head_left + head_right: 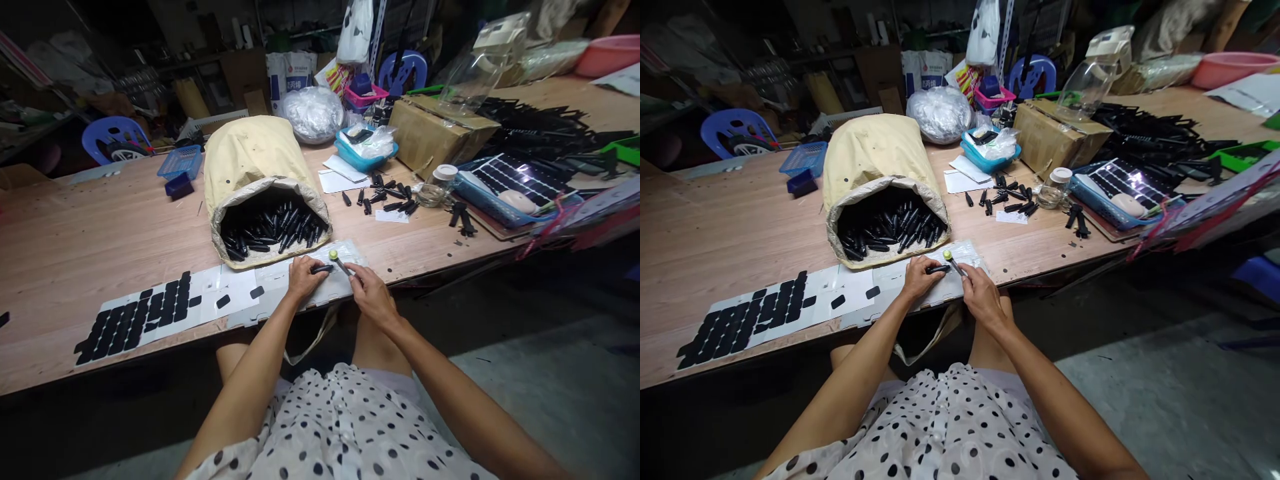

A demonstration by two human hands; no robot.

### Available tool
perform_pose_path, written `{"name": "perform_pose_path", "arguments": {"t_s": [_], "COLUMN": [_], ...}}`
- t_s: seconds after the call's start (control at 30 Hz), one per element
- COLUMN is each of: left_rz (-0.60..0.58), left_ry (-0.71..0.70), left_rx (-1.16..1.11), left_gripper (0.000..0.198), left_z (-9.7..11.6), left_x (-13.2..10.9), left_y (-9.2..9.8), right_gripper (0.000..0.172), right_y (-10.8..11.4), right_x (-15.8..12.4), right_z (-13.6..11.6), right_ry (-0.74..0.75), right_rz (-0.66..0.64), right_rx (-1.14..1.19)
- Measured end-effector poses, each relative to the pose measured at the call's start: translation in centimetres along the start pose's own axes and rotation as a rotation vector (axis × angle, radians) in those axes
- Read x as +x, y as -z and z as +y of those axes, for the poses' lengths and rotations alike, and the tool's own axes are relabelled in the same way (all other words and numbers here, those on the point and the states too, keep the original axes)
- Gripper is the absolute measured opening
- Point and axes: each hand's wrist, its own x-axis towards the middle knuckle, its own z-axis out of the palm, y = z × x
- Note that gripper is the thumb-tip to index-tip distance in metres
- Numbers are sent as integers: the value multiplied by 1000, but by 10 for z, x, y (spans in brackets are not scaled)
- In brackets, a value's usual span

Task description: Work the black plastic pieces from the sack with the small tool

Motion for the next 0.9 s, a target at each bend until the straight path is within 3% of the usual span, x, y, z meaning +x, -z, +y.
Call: {"name": "perform_pose_path", "arguments": {"t_s": [0.47, 0.63, 0.8, 0.9], "left_rz": [19, 12, 16, 11], "left_ry": [48, 45, 9, 1], "left_rx": [-30, -16, -28, -25], "left_gripper": [12, 9, 13, 12], "left_z": [7, 4, 1, 1], "left_x": [-1, 1, 1, -1], "left_y": [-5, -7, -10, -10], "right_gripper": [40, 40, 42, 40], "right_y": [-12, -17, -2, 8], "right_x": [-14, -16, 7, 33], "right_z": [-12, -17, 1, 23], "right_ry": [46, 34, -11, -163], "right_rz": [60, 13, 122, 143], "right_rx": [12, -33, -178, -380]}}
